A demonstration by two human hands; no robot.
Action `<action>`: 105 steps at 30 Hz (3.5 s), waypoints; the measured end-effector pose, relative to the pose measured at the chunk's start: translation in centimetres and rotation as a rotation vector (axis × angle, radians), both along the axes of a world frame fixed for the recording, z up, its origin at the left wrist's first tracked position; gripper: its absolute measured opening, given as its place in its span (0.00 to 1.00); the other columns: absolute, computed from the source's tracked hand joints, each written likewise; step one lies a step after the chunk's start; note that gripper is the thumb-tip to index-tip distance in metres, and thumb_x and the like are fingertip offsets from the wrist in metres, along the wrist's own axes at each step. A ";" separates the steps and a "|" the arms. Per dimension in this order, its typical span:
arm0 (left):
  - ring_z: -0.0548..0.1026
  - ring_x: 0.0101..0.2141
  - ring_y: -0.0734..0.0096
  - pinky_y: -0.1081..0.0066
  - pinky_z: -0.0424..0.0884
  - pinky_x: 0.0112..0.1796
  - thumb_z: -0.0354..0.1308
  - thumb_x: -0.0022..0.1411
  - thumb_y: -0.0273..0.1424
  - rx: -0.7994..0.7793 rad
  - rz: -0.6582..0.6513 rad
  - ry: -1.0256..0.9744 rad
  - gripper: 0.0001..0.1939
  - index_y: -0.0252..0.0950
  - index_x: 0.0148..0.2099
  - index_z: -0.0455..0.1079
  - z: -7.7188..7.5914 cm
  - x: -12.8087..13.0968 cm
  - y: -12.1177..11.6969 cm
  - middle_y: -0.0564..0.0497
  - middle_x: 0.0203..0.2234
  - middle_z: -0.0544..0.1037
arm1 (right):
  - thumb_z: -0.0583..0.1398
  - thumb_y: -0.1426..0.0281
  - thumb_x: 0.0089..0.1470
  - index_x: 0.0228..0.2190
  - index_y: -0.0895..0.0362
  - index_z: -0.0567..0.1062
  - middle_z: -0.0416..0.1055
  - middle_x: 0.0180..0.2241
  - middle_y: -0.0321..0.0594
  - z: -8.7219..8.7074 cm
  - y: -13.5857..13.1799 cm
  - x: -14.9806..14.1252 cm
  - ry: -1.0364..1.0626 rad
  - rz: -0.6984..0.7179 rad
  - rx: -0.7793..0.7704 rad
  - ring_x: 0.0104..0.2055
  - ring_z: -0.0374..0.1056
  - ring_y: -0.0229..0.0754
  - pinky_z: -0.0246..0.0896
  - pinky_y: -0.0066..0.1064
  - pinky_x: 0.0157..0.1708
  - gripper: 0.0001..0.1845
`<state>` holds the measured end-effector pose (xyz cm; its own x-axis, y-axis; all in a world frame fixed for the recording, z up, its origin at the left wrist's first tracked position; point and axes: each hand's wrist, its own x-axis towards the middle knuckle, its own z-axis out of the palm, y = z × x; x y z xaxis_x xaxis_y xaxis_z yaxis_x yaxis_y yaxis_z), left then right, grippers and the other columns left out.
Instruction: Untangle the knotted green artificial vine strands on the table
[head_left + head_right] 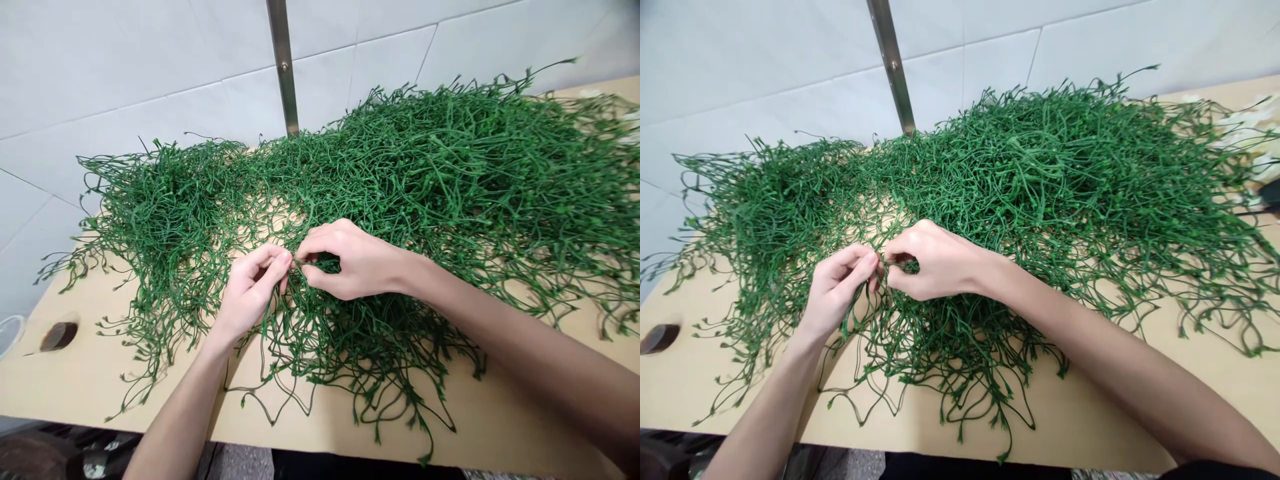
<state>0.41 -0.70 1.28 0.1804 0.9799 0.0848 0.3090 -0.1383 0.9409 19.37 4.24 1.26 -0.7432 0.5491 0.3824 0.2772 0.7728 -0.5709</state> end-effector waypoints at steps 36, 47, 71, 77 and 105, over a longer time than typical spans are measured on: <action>0.64 0.17 0.77 0.74 0.60 0.22 0.58 0.63 0.36 0.094 0.123 0.004 0.15 0.35 0.25 0.69 -0.2 0.3 -0.2 0.56 0.14 0.69 | 0.60 0.70 0.58 0.32 0.56 0.82 0.77 0.27 0.35 0.6 -0.2 -0.3 0.117 -0.026 -0.152 0.26 0.63 0.31 0.54 0.27 0.34 0.09; 0.63 0.17 0.77 0.74 0.59 0.22 0.55 0.64 0.36 0.126 0.057 0.134 0.13 0.35 0.29 0.69 -0.2 0.5 -0.4 0.56 0.15 0.69 | 0.55 0.72 0.54 0.26 0.60 0.74 0.71 0.24 0.38 0.3 -0.2 -0.3 -0.030 -0.063 0.000 0.27 0.61 0.35 0.54 0.30 0.33 0.10; 0.62 0.17 0.78 0.73 0.57 0.21 0.53 0.65 0.35 0.151 0.093 0.223 0.16 0.35 0.25 0.65 -0.5 0.4 -0.1 0.57 0.14 0.65 | 0.61 0.59 0.57 0.30 0.62 0.77 0.76 0.28 0.44 0.3 -1.8 -1.0 -0.286 -0.259 0.422 0.36 0.64 0.45 0.47 0.37 0.40 0.17; 0.61 0.16 0.77 0.72 0.56 0.20 0.53 0.65 0.36 0.126 0.126 0.170 0.17 0.36 0.25 0.64 -0.6 0.5 -0.1 0.58 0.13 0.63 | 0.55 0.70 0.60 0.29 0.62 0.76 0.75 0.28 0.44 0.2 -2.1 -1.3 -0.280 -0.277 0.397 0.35 0.65 0.44 0.49 0.37 0.40 0.12; 0.64 0.16 0.79 0.76 0.57 0.21 0.59 0.60 0.38 -0.260 0.037 -0.272 0.14 0.34 0.27 0.70 -0.8 -0.1 0.7 0.57 0.12 0.67 | 0.60 0.74 0.57 0.30 0.60 0.79 0.75 0.26 0.39 0.9 -0.9 -0.7 -0.165 -0.169 -0.006 0.29 0.65 0.37 0.54 0.33 0.40 0.07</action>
<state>0.30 0.02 0.46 0.1492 0.9805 -0.1279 0.0437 0.1226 0.9915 18.68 3.39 2.18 -0.6925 0.6731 0.2596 0.4927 0.7041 -0.5114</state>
